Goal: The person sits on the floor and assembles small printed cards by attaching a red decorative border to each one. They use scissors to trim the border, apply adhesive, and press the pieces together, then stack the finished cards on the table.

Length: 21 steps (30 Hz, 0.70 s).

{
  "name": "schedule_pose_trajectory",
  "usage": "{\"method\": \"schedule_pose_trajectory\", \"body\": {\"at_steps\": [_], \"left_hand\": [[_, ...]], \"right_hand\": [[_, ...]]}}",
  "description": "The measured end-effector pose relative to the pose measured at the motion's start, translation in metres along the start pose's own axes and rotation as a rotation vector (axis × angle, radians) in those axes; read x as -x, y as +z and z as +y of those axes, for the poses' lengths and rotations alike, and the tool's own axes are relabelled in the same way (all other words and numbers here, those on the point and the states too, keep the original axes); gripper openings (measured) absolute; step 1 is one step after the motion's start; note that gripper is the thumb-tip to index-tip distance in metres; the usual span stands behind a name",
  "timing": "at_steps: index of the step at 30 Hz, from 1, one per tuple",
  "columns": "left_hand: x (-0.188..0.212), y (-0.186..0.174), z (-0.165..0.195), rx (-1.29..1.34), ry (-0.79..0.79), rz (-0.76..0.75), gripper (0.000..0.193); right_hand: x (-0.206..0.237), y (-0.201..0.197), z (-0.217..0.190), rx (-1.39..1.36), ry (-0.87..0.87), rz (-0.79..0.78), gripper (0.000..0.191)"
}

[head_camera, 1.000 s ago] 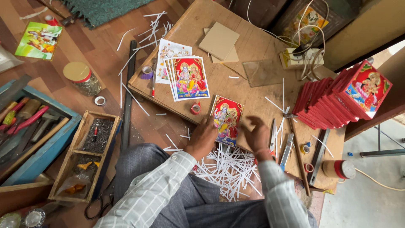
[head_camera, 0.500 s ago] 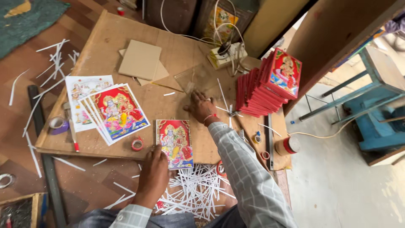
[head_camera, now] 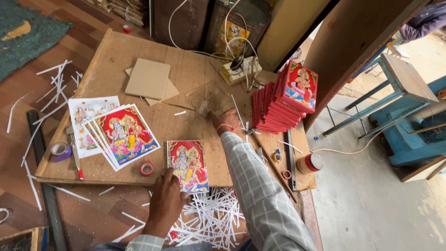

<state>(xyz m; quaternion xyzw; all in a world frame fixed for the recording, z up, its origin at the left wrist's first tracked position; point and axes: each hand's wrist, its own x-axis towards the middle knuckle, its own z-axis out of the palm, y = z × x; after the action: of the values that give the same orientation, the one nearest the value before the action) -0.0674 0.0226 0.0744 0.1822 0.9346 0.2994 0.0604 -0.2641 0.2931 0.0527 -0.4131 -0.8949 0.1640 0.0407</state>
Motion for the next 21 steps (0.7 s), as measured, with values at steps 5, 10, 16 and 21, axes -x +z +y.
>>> {"method": "schedule_pose_trajectory", "body": {"at_steps": [5,10,16,21], "left_hand": [[-0.005,-0.001,-0.003,0.01,-0.008,0.012,0.057],[-0.011,-0.001,-0.008,-0.016,-0.03,-0.029,0.052],[-0.009,-0.003,-0.012,-0.01,-0.006,0.03,0.055],[-0.012,-0.004,-0.013,0.003,-0.003,0.037,0.058]], "right_hand": [[-0.028,0.022,-0.026,0.066,0.265,-0.091,0.116],[-0.053,0.036,-0.005,-0.123,0.243,-0.118,0.113],[-0.036,0.028,-0.029,0.019,0.264,-0.028,0.1],[-0.024,0.016,-0.041,0.052,0.209,-0.032,0.117]]}}
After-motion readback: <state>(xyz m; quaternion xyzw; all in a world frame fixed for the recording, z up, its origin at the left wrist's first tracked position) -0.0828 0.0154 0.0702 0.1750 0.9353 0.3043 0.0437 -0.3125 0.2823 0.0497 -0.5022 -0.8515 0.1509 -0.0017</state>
